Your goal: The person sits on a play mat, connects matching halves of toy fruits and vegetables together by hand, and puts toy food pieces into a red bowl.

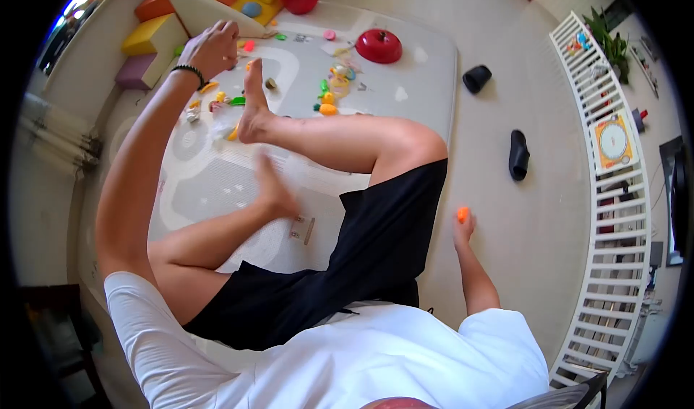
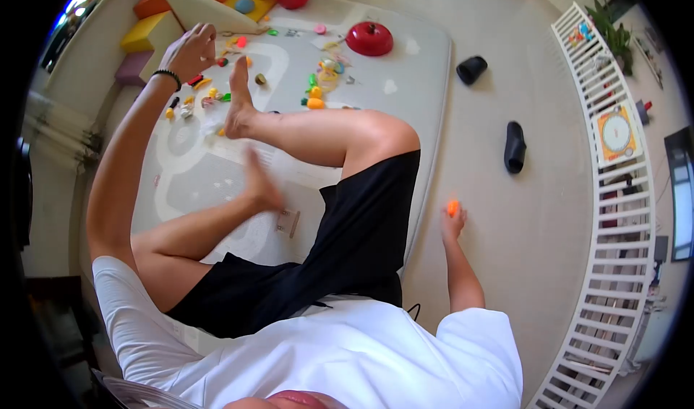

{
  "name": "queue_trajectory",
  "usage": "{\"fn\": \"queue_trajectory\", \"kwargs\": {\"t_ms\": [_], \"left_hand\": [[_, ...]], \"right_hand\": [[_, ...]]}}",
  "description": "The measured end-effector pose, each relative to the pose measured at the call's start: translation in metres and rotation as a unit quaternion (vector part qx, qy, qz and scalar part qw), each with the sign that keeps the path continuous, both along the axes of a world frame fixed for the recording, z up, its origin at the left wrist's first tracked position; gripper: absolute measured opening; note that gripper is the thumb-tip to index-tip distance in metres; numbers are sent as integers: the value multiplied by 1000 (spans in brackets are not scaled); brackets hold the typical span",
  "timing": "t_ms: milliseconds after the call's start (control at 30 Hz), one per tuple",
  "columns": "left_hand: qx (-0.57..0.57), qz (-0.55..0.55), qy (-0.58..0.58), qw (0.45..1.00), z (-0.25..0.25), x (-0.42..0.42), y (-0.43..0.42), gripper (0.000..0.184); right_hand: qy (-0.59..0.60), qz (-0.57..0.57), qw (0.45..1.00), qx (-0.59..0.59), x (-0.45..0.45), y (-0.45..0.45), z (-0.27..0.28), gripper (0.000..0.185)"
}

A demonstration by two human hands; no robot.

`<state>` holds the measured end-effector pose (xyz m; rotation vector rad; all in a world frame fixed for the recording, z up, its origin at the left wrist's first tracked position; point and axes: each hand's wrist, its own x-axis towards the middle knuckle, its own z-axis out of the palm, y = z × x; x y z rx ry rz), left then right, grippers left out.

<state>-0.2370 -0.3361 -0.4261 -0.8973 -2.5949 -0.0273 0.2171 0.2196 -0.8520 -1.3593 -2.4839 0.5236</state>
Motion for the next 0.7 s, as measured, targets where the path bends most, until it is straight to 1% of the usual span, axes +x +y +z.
{"fn": "queue_trajectory", "kwargs": {"t_ms": [33,67,100,133,167,200,233,267,333,367,400,467,500,533,567,600,700], "left_hand": [[13,21,-8,1000,4,7,-15,42],[28,30,-8,999,3,14,-30,43],[36,45,-36,998,11,30,-43,44],[47,60,-67,995,13,45,-54,44],[65,82,-96,990,10,55,-68,45],[101,81,-89,988,1,66,-81,46],[135,83,-129,979,-13,69,-92,45],[167,83,-171,968,-30,70,-102,45],[234,67,-223,944,-50,79,-104,47],[263,71,-245,931,-75,72,-105,49],[296,73,-275,912,-80,77,-95,49],[385,47,-327,862,-120,71,-86,54],[419,46,-334,843,-136,69,-80,56],[453,44,-340,823,-149,65,-74,59],[453,51,-350,819,-159,60,-71,60],[473,37,-341,812,-172,55,-68,54],[461,51,-382,799,-202,37,-69,49]], "right_hand": [[-99,56,993,-36,-27,-1,19,64],[-72,52,994,60,-36,25,-31,58],[-59,44,997,-3,-46,32,-38,54],[-50,38,996,-64,-57,39,-30,49],[-51,53,996,-49,-66,45,-21,49],[-49,79,995,-44,-76,40,-11,45],[-47,101,993,-43,-93,36,-2,40],[-47,110,992,-39,-119,39,10,40],[57,139,987,-56,-163,39,29,37],[19,161,974,-157,-192,41,43,38],[-20,179,949,-258,-220,39,55,39],[32,285,948,-139,-258,21,48,35],[30,283,949,-138,-276,9,49,35],[10,313,945,-99,-293,-5,50,37],[-10,344,937,-60,-307,-14,54,39],[-5,343,933,-105,-324,-7,35,39],[1,362,923,-134,-351,-13,19,41]]}}
